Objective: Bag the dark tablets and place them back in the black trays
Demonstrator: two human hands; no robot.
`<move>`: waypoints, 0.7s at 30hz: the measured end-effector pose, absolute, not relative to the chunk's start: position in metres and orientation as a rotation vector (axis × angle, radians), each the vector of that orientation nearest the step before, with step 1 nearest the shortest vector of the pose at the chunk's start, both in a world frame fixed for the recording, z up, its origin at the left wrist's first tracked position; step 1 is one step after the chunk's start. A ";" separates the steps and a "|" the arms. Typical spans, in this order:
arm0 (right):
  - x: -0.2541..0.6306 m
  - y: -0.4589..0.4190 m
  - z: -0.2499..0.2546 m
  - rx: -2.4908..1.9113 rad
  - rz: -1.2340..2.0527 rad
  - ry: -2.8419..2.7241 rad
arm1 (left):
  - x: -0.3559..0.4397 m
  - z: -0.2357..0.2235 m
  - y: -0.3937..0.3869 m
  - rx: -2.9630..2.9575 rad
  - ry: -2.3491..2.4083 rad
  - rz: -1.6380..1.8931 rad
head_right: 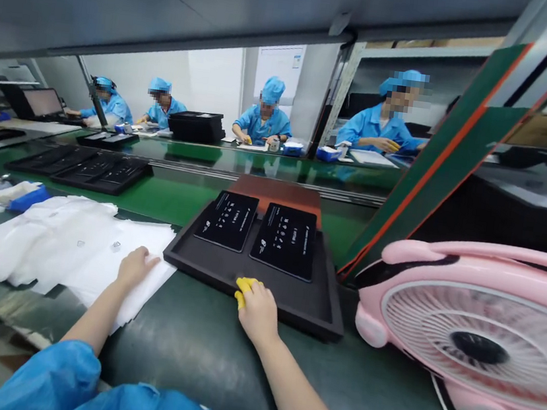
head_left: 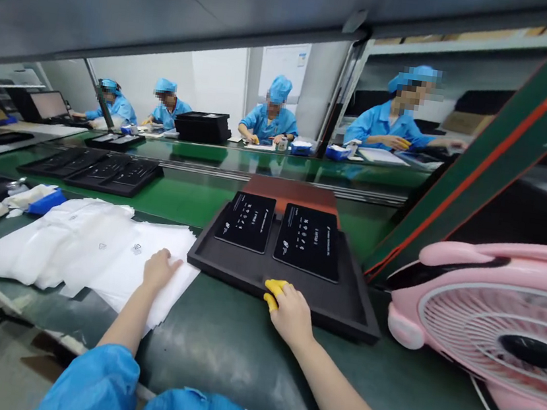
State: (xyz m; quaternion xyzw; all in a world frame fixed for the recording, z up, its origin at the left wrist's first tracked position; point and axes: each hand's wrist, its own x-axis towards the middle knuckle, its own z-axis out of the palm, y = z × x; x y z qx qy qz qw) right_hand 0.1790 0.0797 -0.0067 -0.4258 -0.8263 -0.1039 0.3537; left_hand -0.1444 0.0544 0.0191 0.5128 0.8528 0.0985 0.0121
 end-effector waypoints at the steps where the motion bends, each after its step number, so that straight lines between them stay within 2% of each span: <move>1: 0.181 0.076 -0.007 -1.088 -0.275 -2.144 | -0.146 0.019 0.057 1.565 2.637 0.273; 5: 0.184 0.063 -0.002 -1.105 -0.230 -2.177 | -0.153 0.017 0.065 1.500 2.599 0.267; 10: 0.188 0.078 0.042 -1.100 -0.136 -2.206 | -0.165 0.019 0.067 1.330 2.496 0.773; 13: 0.187 0.124 0.084 -1.252 -0.182 -2.197 | -0.164 0.024 0.066 1.289 2.386 0.984; 16: 0.188 0.195 0.113 -1.579 -0.226 -2.242 | -0.157 0.029 0.063 1.273 2.295 1.041; 21: 0.208 0.297 0.113 -2.101 -0.103 -2.319 | -0.142 0.029 0.058 1.235 2.219 1.034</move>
